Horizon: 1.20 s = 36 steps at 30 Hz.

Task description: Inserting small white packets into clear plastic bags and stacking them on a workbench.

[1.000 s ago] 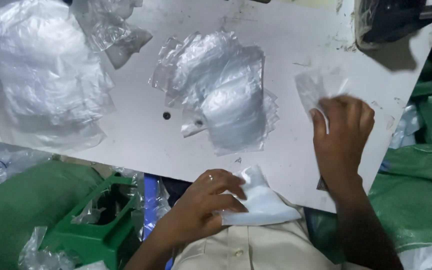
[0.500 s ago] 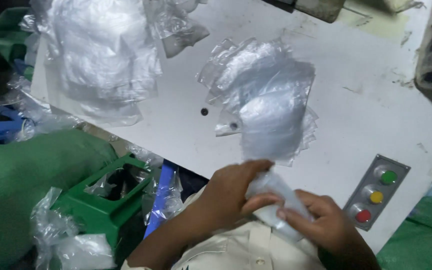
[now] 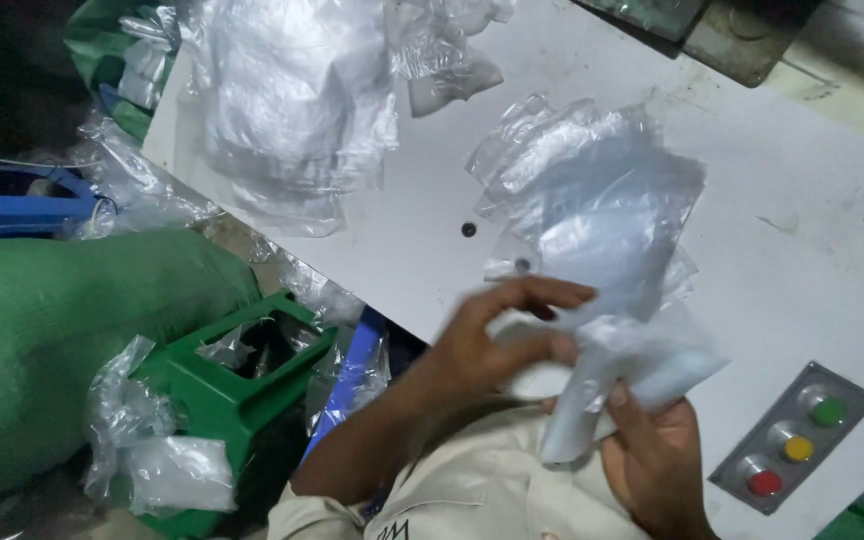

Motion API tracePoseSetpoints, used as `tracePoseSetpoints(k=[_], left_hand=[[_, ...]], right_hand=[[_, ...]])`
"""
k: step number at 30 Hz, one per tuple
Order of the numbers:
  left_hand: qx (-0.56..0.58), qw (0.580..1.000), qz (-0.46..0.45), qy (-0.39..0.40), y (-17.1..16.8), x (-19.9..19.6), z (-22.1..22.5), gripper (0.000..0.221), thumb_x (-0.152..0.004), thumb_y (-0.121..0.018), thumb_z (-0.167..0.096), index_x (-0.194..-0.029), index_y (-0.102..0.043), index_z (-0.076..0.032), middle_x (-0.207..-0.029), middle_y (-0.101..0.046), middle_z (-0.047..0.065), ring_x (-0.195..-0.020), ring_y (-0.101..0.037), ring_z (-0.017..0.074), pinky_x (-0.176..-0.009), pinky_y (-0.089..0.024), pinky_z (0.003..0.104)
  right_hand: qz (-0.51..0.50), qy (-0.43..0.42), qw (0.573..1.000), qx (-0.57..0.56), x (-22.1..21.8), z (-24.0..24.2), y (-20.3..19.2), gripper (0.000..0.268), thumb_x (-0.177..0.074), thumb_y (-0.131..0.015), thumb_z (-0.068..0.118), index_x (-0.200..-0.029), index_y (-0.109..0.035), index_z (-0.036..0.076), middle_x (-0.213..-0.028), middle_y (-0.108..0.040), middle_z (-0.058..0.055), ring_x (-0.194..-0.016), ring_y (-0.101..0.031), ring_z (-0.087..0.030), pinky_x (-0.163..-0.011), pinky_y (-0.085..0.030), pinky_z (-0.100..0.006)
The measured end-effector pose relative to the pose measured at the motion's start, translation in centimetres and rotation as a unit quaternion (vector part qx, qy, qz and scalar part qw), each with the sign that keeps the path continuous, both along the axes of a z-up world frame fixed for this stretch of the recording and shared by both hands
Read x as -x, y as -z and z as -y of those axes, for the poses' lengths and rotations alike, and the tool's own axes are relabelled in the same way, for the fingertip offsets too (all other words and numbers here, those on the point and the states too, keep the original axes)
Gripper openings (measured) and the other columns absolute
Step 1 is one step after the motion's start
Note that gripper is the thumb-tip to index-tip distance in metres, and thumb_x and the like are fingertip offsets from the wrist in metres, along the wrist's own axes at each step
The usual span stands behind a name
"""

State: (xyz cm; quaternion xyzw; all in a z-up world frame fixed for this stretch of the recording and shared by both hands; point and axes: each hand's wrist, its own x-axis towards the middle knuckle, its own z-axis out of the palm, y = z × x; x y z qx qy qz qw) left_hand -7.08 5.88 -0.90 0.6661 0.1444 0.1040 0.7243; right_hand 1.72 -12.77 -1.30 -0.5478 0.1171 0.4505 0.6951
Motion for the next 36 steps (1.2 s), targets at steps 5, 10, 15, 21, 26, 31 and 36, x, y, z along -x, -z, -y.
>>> tracePoseSetpoints(k=[5,10,15,21,26,31,36], left_hand=[[-0.399,0.801,-0.079,-0.440,3.8,0.8,-13.8,0.024,-0.101,-0.067,-0.032,-0.096,-0.058,-0.010,-0.090,-0.062,0.005,-0.075,-0.058,0.0148,-0.066,-0.050,0.028],[-0.544,0.720,-0.260,-0.343,8.0,3.1,-20.9,0.024,-0.095,-0.074,-0.035,-0.093,-0.067,-0.012,-0.092,-0.062,0.011,-0.084,-0.057,0.0329,-0.070,-0.045,0.048],[-0.465,0.780,-0.206,-0.364,3.5,1.7,-16.1,0.056,-0.111,-0.035,-0.054,-0.078,-0.042,-0.010,-0.072,-0.046,0.003,-0.065,-0.042,0.0203,-0.059,-0.033,0.041],[-0.506,0.821,-0.062,-0.255,3.1,1.4,-7.7,0.021,-0.098,-0.074,-0.002,-0.118,-0.069,-0.005,-0.105,-0.076,0.012,-0.079,-0.073,0.0196,-0.067,-0.061,0.031],[0.029,0.939,-0.082,-0.332,2.5,0.4,-1.0,0.024,-0.106,-0.052,-0.032,-0.110,-0.059,-0.010,-0.085,-0.057,0.000,-0.075,-0.055,0.0097,-0.065,-0.050,0.025],[0.076,0.914,-0.096,-0.387,3.2,1.5,-1.2,0.031,-0.096,-0.060,-0.039,-0.103,-0.061,-0.009,-0.075,-0.060,0.002,-0.063,-0.060,0.0131,-0.058,-0.052,0.029],[-0.037,0.919,-0.143,-0.364,0.0,2.5,-1.6,0.017,-0.097,-0.068,-0.018,-0.101,-0.075,-0.003,-0.074,-0.073,0.009,-0.064,-0.067,0.0145,-0.065,-0.058,0.026]], right_hand=[[-0.093,-0.042,0.992,0.068,-2.3,5.6,4.8,0.054,-0.075,-0.062,-0.003,-0.127,-0.056,-0.011,-0.111,-0.065,-0.035,-0.108,-0.064,-0.051,-0.106,-0.046,-0.071],[-0.185,-0.101,0.971,0.109,-0.2,3.8,3.6,0.048,-0.079,-0.067,-0.008,-0.126,-0.060,-0.015,-0.110,-0.068,-0.033,-0.105,-0.064,-0.048,-0.096,-0.050,-0.059],[-0.096,0.018,0.989,0.108,-0.6,3.0,3.4,0.044,-0.086,-0.062,-0.004,-0.130,-0.059,-0.008,-0.116,-0.067,-0.022,-0.108,-0.060,-0.034,-0.098,-0.047,-0.046],[0.057,0.091,0.988,0.109,-1.1,1.5,1.4,0.042,-0.086,-0.067,0.000,-0.127,-0.059,-0.003,-0.116,-0.069,-0.017,-0.106,-0.063,-0.027,-0.096,-0.052,-0.039],[0.157,0.010,0.985,0.066,-0.6,2.3,2.1,0.028,-0.081,-0.077,0.002,-0.107,-0.069,-0.006,-0.099,-0.074,-0.016,-0.095,-0.069,-0.026,-0.088,-0.058,-0.039],[0.144,0.017,0.980,0.133,-0.5,1.1,1.1,0.042,-0.080,-0.075,0.005,-0.119,-0.066,-0.005,-0.110,-0.073,-0.017,-0.101,-0.067,-0.027,-0.089,-0.058,-0.041],[0.140,0.047,0.980,0.130,-0.1,0.6,0.8,0.036,-0.082,-0.074,0.006,-0.116,-0.066,-0.005,-0.106,-0.072,-0.015,-0.099,-0.067,-0.025,-0.090,-0.057,-0.039]])
